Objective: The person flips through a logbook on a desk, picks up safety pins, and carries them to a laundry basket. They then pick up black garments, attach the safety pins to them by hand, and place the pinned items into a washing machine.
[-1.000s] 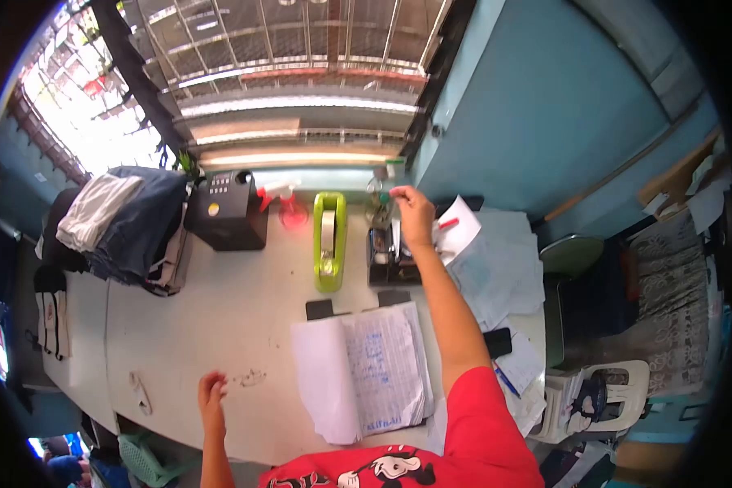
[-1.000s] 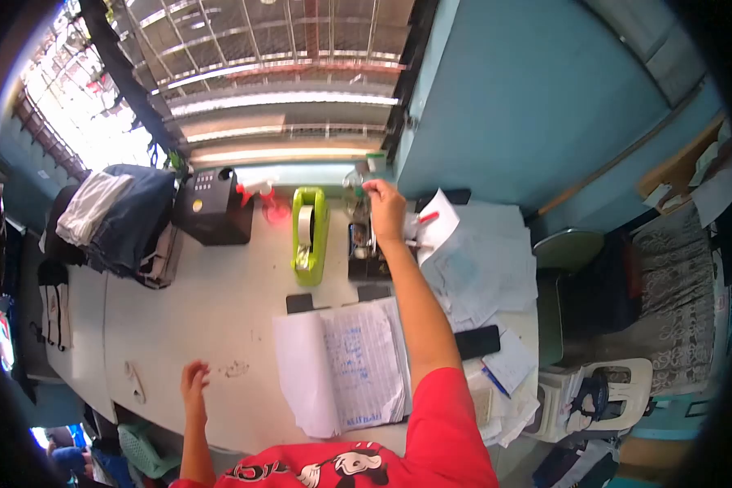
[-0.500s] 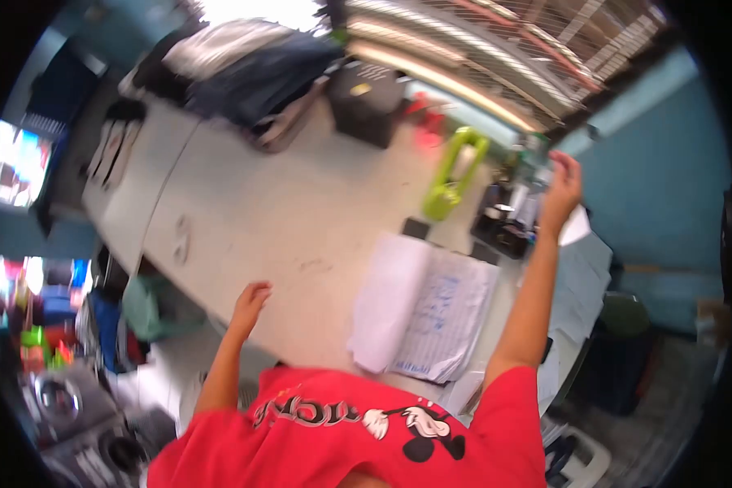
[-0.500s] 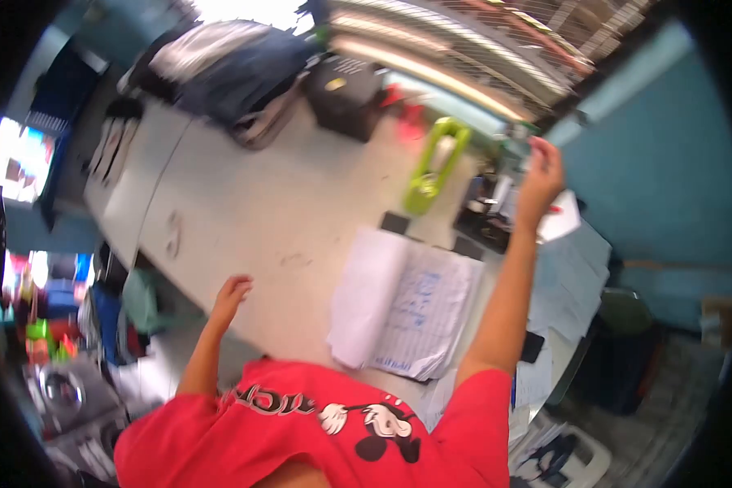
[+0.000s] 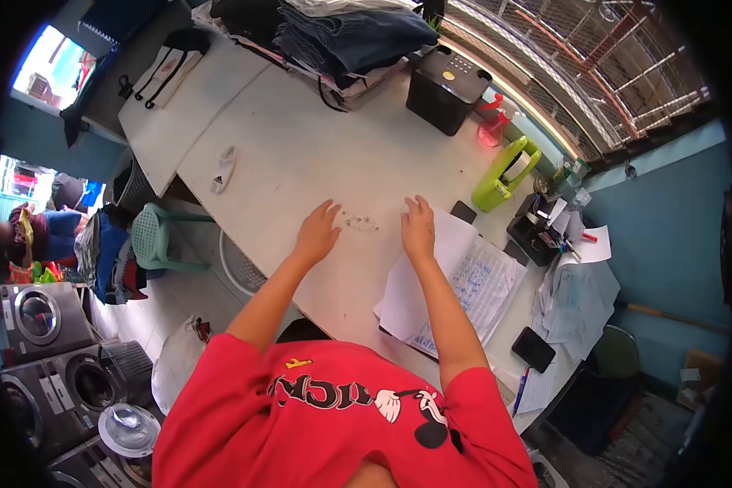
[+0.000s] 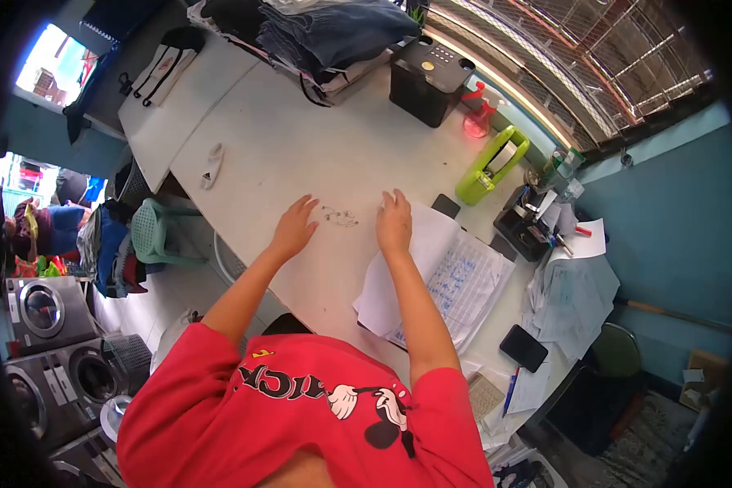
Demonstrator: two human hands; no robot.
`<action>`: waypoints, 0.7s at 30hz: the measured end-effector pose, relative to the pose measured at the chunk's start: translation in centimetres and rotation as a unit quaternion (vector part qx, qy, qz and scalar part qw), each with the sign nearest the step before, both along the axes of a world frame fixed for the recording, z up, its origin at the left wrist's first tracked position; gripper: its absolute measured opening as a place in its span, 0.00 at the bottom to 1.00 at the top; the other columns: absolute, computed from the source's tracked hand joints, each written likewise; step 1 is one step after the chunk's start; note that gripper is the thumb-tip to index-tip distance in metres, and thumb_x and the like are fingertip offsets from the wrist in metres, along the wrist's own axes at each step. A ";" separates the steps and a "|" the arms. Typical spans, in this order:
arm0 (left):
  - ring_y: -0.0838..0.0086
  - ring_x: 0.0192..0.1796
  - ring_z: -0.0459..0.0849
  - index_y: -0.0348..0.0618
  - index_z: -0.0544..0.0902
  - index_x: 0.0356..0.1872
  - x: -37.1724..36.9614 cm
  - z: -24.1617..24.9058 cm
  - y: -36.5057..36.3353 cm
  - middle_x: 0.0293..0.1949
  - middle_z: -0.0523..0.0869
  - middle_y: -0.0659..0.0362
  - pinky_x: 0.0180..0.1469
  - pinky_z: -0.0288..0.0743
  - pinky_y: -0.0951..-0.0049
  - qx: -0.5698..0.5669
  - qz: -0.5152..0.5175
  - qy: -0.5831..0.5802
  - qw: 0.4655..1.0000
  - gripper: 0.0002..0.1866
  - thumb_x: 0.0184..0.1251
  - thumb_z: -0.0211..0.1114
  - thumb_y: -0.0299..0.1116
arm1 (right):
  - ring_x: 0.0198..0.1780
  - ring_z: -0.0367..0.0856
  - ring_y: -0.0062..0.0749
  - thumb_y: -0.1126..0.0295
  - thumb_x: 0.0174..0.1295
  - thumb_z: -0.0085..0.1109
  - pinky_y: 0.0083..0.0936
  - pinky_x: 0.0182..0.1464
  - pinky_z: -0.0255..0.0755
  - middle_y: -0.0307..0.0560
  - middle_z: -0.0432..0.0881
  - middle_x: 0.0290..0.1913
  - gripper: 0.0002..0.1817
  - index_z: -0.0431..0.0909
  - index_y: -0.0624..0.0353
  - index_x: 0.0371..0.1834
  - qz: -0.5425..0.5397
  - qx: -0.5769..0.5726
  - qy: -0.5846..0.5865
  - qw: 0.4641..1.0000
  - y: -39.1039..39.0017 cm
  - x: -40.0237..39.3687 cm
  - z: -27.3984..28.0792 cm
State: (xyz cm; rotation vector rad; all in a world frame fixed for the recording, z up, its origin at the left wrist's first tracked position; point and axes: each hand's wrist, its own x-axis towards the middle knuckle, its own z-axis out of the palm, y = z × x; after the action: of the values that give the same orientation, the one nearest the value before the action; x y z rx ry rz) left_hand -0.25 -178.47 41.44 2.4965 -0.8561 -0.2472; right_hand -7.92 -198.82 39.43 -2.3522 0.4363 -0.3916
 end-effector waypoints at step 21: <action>0.66 0.62 0.63 0.41 0.67 0.56 -7.4 -9.2 12.7 0.59 0.68 0.56 0.63 0.56 0.66 -0.772 0.484 0.235 0.340 0.23 0.67 0.42 0.45 | 0.68 0.47 0.47 0.55 0.59 0.48 0.39 0.65 0.44 0.54 0.50 0.67 0.32 0.56 0.65 0.61 0.210 -0.161 0.005 0.964 14.2 2.8 -4.2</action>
State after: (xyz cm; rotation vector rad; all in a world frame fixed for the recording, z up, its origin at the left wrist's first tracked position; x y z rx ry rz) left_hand -7.61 -165.73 32.21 0.5227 0.6673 0.2347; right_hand -5.13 -184.66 35.21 -2.6752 -0.1406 -0.2624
